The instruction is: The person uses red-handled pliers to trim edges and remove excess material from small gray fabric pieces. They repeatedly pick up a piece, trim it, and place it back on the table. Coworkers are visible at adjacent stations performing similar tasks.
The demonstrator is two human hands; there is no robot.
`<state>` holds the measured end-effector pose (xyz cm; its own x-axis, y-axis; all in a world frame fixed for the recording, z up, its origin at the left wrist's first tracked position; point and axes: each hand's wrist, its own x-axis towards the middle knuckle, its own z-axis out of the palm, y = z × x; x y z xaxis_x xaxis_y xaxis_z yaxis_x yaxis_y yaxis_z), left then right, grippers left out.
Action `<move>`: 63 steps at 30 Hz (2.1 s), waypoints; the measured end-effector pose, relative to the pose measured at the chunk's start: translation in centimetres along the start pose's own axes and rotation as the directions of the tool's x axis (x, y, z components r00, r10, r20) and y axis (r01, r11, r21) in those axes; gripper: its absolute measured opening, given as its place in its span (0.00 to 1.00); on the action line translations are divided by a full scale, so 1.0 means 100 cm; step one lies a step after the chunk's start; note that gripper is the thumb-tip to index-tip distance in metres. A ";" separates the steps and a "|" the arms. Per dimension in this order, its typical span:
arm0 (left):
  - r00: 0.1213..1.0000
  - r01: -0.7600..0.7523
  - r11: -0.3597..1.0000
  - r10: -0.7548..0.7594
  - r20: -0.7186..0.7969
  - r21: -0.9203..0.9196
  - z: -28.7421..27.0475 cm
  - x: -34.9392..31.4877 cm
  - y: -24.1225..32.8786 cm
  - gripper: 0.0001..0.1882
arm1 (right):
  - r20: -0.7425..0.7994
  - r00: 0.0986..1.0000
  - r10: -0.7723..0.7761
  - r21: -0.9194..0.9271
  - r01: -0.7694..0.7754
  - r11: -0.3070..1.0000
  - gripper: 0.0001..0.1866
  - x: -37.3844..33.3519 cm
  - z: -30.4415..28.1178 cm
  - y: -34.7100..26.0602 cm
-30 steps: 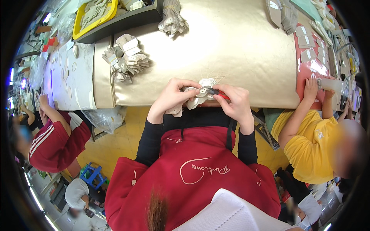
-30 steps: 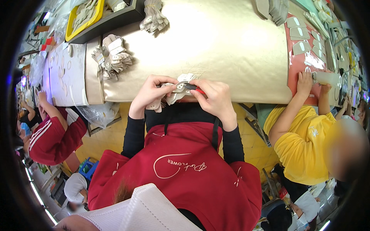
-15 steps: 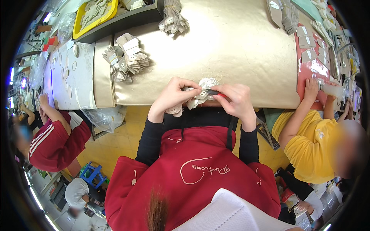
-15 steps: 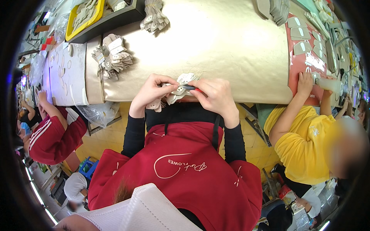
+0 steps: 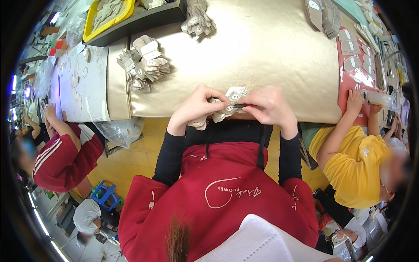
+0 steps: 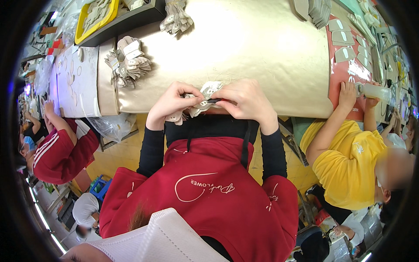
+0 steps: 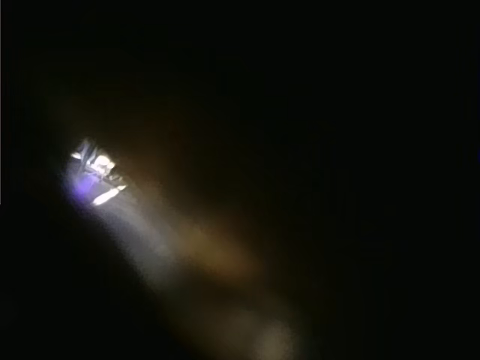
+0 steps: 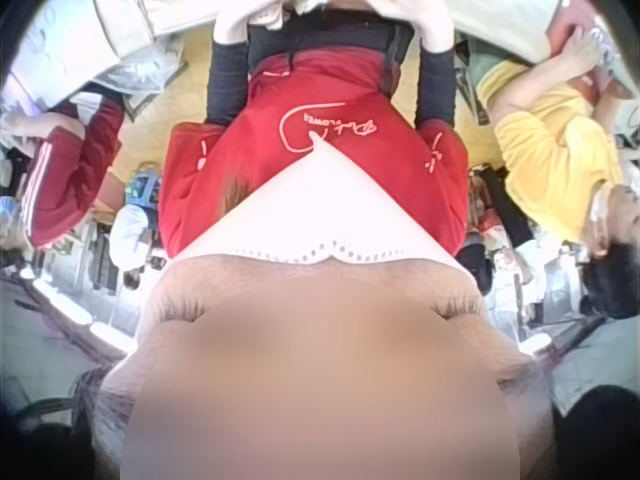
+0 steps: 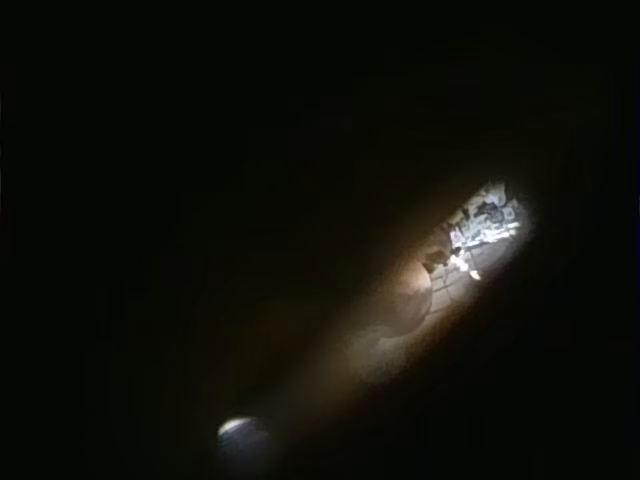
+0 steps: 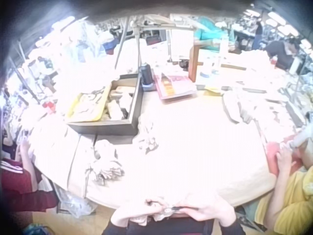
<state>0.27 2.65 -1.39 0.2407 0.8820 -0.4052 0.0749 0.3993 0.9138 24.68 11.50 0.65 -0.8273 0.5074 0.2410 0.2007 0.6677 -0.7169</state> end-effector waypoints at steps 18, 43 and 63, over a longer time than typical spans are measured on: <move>0.991 -0.076 0.996 0.071 0.112 0.041 -0.006 0.000 0.006 0.06 | -0.249 0.939 0.237 0.145 -0.206 0.968 0.11 -0.023 0.011 -0.009; 0.960 -0.210 0.977 0.201 0.197 0.027 -0.014 0.001 0.002 0.05 | -0.051 0.987 0.153 0.096 -0.148 0.984 0.09 -0.007 0.010 -0.002; 0.943 -0.221 0.975 0.220 0.252 -0.022 -0.021 0.002 -0.002 0.10 | -0.019 1.000 0.025 0.123 -0.022 0.992 0.10 -0.001 0.015 -0.001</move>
<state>-1.67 3.32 -1.71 0.4867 0.8561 -0.1737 -0.0017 0.1998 0.9798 23.99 10.58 -0.26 -0.8123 0.5337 0.2353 0.1531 0.5843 -0.7969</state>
